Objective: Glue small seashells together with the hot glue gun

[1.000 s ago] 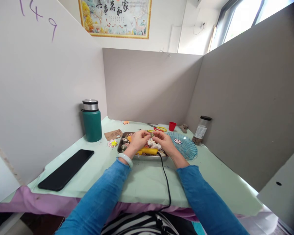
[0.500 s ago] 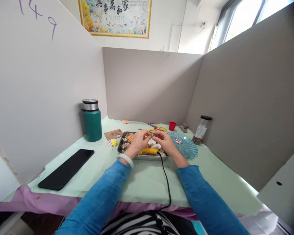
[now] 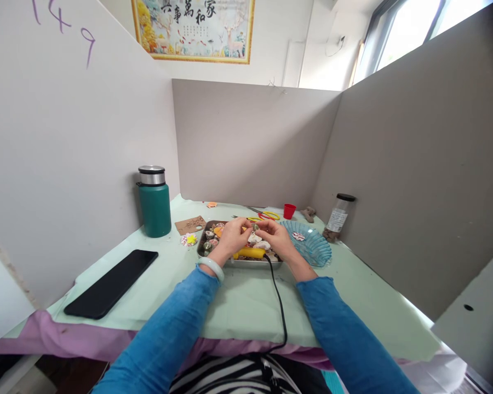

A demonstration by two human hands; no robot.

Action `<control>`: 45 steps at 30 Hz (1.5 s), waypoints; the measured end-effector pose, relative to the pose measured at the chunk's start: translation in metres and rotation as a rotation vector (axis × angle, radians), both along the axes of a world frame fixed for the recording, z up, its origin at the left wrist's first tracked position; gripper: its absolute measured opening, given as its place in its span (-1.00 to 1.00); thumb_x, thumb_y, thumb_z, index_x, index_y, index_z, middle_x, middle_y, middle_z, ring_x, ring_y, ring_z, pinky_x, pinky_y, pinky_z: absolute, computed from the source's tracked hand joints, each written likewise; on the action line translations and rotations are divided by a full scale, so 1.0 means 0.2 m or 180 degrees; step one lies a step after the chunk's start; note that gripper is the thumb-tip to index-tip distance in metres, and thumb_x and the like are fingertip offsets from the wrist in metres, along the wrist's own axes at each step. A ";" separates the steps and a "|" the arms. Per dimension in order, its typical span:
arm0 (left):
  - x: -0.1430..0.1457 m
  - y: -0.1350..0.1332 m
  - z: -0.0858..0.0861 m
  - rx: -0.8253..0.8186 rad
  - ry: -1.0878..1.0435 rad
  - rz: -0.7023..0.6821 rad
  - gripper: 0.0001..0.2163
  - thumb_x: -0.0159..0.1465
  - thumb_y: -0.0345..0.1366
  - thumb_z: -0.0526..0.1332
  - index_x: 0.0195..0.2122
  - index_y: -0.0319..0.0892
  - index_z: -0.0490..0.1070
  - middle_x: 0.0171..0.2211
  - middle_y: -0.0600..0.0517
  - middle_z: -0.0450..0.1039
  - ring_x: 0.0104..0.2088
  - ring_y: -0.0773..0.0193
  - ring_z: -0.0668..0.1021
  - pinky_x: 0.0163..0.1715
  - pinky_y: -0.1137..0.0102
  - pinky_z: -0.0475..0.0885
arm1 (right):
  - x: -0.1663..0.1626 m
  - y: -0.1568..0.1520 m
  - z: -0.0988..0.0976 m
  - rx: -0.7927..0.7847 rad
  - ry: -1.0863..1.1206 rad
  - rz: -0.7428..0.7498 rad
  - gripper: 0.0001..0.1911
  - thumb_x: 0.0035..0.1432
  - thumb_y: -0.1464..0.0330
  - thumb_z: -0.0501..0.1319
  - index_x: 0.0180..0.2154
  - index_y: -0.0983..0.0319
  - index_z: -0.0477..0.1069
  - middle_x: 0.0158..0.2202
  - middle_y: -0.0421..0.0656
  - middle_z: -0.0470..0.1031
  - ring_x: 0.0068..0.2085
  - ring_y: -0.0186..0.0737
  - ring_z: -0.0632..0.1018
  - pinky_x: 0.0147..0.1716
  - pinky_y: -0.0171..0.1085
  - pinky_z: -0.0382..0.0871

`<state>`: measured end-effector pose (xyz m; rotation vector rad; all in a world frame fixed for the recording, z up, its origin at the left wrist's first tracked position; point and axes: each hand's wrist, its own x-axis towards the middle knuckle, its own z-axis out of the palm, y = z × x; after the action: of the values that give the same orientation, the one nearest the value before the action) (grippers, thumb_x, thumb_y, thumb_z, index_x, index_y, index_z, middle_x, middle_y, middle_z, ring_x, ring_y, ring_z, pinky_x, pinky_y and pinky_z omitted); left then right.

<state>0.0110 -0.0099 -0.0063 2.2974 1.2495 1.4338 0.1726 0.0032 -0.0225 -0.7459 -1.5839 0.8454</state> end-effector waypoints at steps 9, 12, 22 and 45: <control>0.01 0.00 0.01 -0.0444 -0.0344 -0.0011 -0.95 0.07 -0.43 0.14 -0.48 -0.21 0.38 -0.52 0.08 0.42 -0.50 0.38 0.39 -0.47 0.50 0.27 | 0.00 0.01 -0.02 0.0280 -0.0206 -0.0161 -0.71 -0.06 0.25 0.32 -0.25 0.23 0.45 -0.34 -0.15 0.51 -0.33 -0.22 0.50 -0.30 -0.23 0.36; 0.01 0.00 0.01 -0.0488 -0.0366 -0.0003 -0.94 0.05 -0.43 0.14 -0.48 -0.21 0.39 -0.54 0.09 0.41 -0.52 0.39 0.39 -0.48 0.50 0.27 | 0.00 0.00 -0.01 0.0351 -0.0294 -0.0238 -0.72 -0.05 0.26 0.31 -0.26 0.22 0.44 -0.38 -0.18 0.49 -0.38 -0.24 0.47 -0.35 -0.25 0.33; 0.00 -0.01 0.04 -0.0720 -0.0484 -0.0113 -0.87 0.11 -0.33 0.17 -0.42 -0.24 0.48 -0.64 0.11 0.37 -0.61 0.40 0.39 -0.50 0.49 0.29 | 0.00 0.01 -0.01 0.0156 -0.0222 -0.0281 -0.70 -0.06 0.23 0.30 -0.27 0.24 0.42 -0.38 -0.18 0.48 -0.36 -0.24 0.46 -0.32 -0.25 0.32; -0.01 0.01 0.02 -0.1609 -0.1588 -0.1126 -0.76 0.10 -0.27 0.27 -0.23 -0.28 0.40 -0.45 0.03 0.42 -0.58 0.44 0.43 -0.55 0.46 0.40 | 0.00 -0.02 0.01 0.0191 -0.0115 -0.0073 -0.73 -0.02 0.23 0.29 -0.25 0.22 0.47 -0.30 -0.15 0.54 -0.28 -0.20 0.52 -0.22 -0.21 0.37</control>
<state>0.0085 -0.0070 -0.0023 1.5953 0.8708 1.2681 0.1717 -0.0003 -0.0200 -0.7385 -1.6228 0.7682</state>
